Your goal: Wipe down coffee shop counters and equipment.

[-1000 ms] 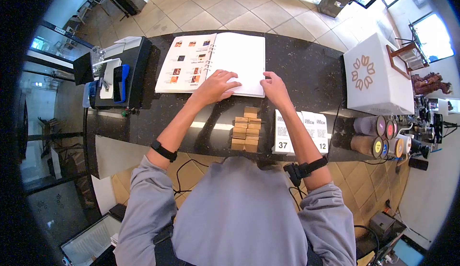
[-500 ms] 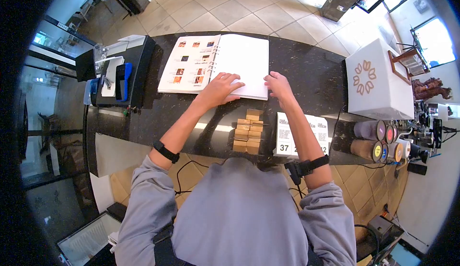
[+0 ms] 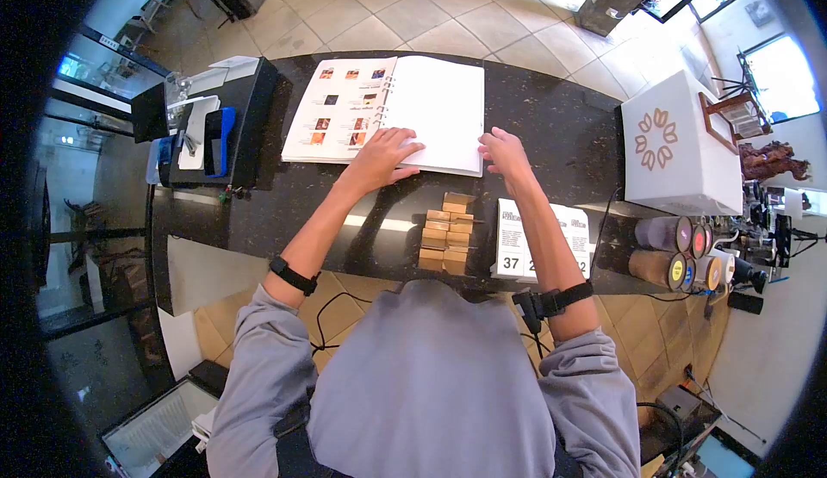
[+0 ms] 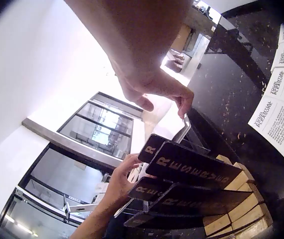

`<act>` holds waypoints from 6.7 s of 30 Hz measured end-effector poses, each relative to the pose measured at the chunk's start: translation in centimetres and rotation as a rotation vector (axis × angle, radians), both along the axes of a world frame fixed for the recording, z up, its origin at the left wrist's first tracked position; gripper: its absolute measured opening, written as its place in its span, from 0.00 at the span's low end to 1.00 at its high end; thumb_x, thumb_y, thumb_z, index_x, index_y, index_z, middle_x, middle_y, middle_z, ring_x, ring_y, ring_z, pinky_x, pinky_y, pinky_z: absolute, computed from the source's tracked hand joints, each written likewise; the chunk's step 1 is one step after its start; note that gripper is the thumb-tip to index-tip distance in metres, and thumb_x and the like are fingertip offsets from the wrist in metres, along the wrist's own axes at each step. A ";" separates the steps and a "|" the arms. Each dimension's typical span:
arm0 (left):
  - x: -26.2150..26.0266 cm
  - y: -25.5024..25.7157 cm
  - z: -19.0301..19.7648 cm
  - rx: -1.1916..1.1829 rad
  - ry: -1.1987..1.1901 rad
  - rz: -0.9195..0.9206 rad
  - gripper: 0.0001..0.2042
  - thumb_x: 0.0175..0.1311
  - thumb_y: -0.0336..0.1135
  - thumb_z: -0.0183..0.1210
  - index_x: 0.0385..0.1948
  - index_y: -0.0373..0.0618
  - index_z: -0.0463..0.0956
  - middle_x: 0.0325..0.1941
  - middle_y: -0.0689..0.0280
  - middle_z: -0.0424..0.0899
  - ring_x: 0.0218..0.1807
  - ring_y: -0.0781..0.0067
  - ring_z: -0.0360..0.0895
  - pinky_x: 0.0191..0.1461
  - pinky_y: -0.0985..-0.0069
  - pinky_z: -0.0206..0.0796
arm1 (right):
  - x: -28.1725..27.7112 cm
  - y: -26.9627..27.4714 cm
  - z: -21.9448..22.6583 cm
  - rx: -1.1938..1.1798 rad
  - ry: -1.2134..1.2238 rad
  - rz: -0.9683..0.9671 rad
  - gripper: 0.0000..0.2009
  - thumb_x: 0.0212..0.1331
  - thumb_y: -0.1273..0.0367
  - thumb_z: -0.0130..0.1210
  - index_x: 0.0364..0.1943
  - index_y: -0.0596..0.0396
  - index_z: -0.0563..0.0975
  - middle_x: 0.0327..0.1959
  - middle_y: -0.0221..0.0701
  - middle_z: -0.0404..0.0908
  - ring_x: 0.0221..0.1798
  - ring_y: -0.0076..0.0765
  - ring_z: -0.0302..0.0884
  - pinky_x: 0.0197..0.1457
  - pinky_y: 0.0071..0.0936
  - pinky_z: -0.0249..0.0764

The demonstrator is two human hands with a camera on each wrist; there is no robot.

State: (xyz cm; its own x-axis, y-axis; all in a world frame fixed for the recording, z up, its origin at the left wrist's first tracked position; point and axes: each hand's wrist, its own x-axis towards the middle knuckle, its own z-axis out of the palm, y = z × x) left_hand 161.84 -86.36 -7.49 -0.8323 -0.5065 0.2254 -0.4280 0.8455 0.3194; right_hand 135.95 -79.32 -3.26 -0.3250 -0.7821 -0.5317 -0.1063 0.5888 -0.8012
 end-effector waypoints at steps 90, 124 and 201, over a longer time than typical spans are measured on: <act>-29.7 48.6 11.6 1.015 0.149 -0.639 0.10 0.65 0.21 0.51 0.43 0.39 0.80 0.33 0.62 0.77 0.35 0.74 0.76 0.42 0.79 0.68 | -6.4 76.8 -5.4 -0.280 0.353 -0.931 0.09 0.69 0.71 0.47 0.43 0.58 0.79 0.29 0.28 0.79 0.33 0.21 0.75 0.39 0.23 0.73; -68.7 60.7 -18.9 1.029 -0.540 -0.817 0.24 0.72 0.52 0.46 0.25 0.41 0.78 0.19 0.60 0.75 0.27 0.64 0.75 0.39 0.65 0.68 | -25.9 102.0 -25.4 0.420 -0.217 -1.034 0.09 0.67 0.73 0.45 0.37 0.58 0.78 0.27 0.33 0.82 0.25 0.28 0.78 0.29 0.27 0.77; -160.5 70.1 5.1 0.221 0.318 0.047 0.09 0.67 0.25 0.53 0.46 0.37 0.76 0.43 0.56 0.77 0.48 0.55 0.74 0.54 0.66 0.64 | -158.2 95.7 -7.2 -0.375 0.504 -0.471 0.14 0.61 0.74 0.49 0.51 0.54 0.77 0.43 0.38 0.79 0.44 0.42 0.77 0.49 0.36 0.73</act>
